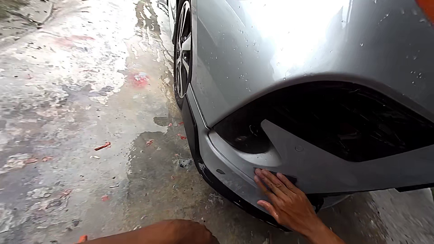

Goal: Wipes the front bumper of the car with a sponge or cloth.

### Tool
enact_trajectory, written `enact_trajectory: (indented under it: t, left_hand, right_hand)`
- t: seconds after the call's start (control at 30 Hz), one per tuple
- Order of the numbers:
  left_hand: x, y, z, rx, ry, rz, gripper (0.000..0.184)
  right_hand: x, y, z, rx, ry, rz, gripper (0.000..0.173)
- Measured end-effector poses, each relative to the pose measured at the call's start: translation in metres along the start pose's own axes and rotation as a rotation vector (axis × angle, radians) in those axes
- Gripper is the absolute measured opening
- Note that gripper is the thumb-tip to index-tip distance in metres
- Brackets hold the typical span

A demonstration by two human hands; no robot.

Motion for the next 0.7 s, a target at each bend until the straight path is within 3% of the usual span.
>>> enact_trajectory:
  t: [0.07,0.13,0.23,0.3,0.37,0.47,0.53,0.6,0.7]
  left_hand:
    - [-0.012,0.036,0.009,-0.082,-0.143,-0.048,0.046]
    - [-0.019,0.04,0.021,-0.096,-0.224,-0.031,0.043]
    - [0.007,-0.013,0.03,-0.054,-0.251,-0.056,0.043]
    - [0.029,-0.048,0.024,0.017,-0.29,-0.073,0.045]
    - [0.028,-0.052,0.022,-0.009,-0.434,-0.11,0.044]
    - [0.019,-0.036,0.008,-0.469,-0.826,-0.284,0.041]
    - [0.029,-0.059,0.001,-0.703,-0.992,-0.363,0.039]
    - [0.051,-0.108,-0.005,-0.883,-1.025,-0.513,0.044]
    - [0.086,-0.187,-0.013,-1.131,-0.956,-0.693,0.082]
  right_hand:
    - [-0.051,-0.019,0.007,-0.111,-0.012,0.014,0.054]
    - [-0.045,-0.021,0.002,-0.115,-0.05,0.008,0.056]
    - [0.027,-0.003,-0.014,0.012,-0.093,0.0,0.062]
    - [0.038,-0.009,-0.012,0.048,-0.085,0.051,0.062]
    - [-0.007,-0.035,0.004,-0.042,-0.12,0.082,0.054]
    - [-0.116,-0.062,0.035,-0.22,-0.069,0.015,0.044]
    - [-0.148,-0.049,0.057,-0.145,0.019,-0.139,0.043]
    - [-0.147,-0.022,0.078,0.135,-0.012,-0.43,0.04]
    - [-0.123,0.022,0.098,0.562,-0.144,-0.82,0.04]
Point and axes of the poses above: each hand's wrist, its own x-axis towards the middle knuckle, its own z-axis out of the back of the hand, y = z × x, the point moved 3 cm from there along x, towards the middle knuckle, and after that the axes turned 12 degrees about z, right-handed, at the moved point
